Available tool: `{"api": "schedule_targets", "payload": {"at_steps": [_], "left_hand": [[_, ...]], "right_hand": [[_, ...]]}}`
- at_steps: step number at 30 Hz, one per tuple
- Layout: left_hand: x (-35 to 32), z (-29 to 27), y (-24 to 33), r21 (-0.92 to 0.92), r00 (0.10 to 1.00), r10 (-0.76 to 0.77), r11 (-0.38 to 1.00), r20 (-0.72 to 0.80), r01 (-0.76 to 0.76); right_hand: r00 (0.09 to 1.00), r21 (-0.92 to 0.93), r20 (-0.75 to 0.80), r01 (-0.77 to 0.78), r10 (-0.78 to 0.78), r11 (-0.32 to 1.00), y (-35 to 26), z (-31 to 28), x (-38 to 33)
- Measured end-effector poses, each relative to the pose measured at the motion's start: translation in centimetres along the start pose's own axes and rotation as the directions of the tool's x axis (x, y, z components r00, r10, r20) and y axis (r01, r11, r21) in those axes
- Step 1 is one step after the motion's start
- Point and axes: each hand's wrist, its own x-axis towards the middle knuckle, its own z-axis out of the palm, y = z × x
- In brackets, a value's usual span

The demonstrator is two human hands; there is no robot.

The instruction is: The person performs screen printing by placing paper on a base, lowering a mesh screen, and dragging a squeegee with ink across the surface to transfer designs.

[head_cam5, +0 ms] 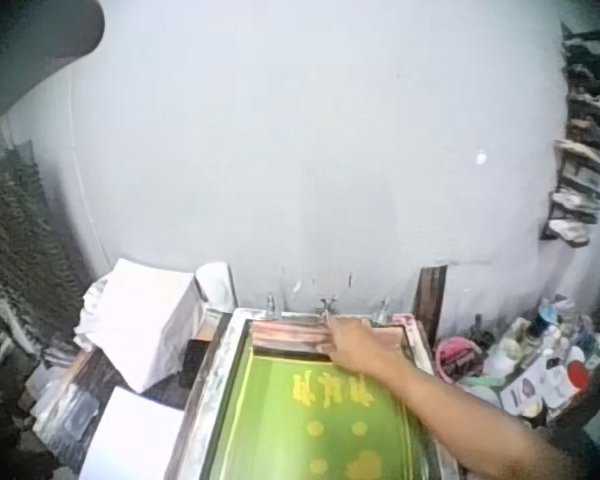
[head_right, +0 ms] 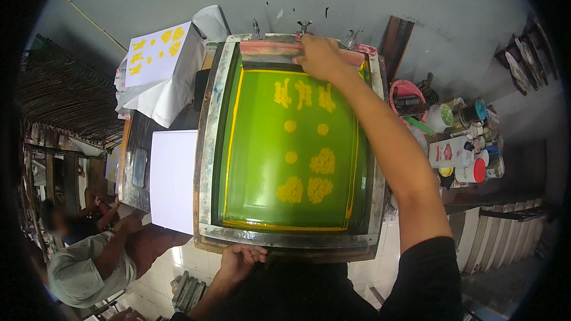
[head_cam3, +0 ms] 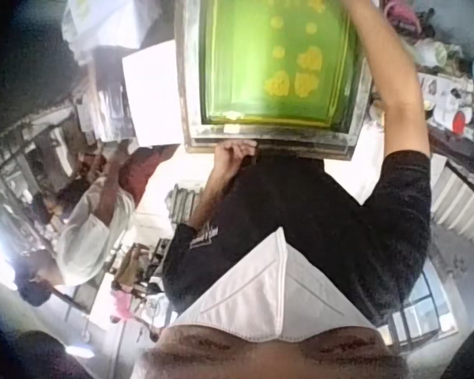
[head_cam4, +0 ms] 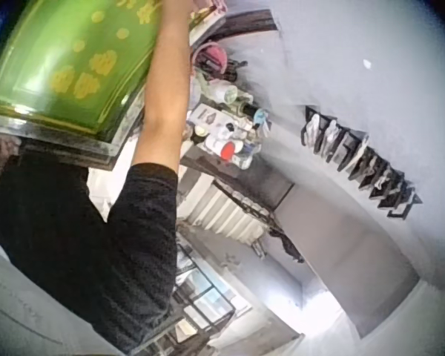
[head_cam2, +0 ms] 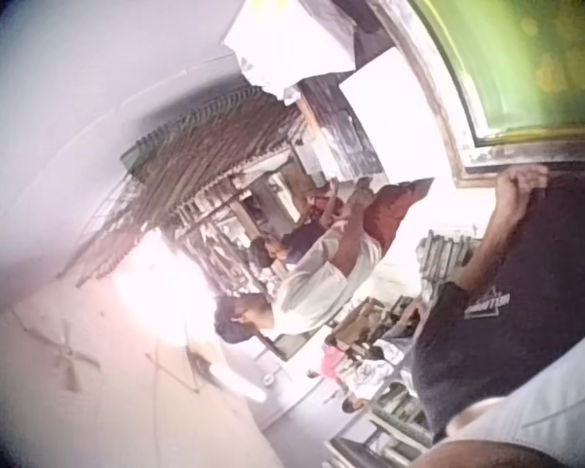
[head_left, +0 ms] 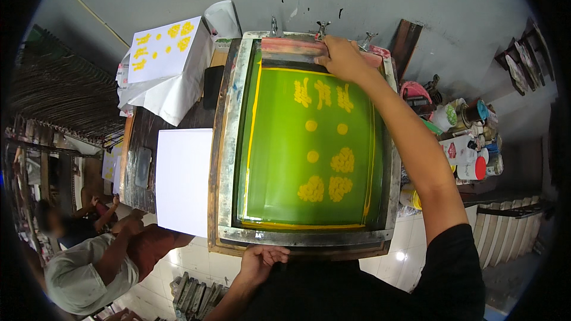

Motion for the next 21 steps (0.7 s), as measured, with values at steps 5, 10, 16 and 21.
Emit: {"api": "schedule_targets", "payload": {"at_steps": [5,10,16,21], "left_hand": [[0.0,0.2,-0.1,0.018,1.000,0.008,1.000,-0.031,-0.007],[-0.1,0.5,-0.2,0.064,0.999,0.051,0.997,-0.016,-0.050],[0.7,-0.7,-0.1,0.010,0.999,0.011,1.000,0.046,-0.012],[1.0,-0.7,0.2,0.022,0.994,-0.037,0.999,0.105,0.035]], "right_hand": [[0.998,0.004,-0.059,-0.032,0.032,0.999,0.9,-0.5,1.8],[0.998,-0.059,-0.052,-0.025,0.022,0.998,0.8,0.7,1.2],[0.990,-0.036,-0.140,0.008,-0.013,0.999,-1.9,0.9,-3.6],[0.992,0.026,-0.126,-0.014,0.017,1.000,-6.3,0.8,-11.7]]}}
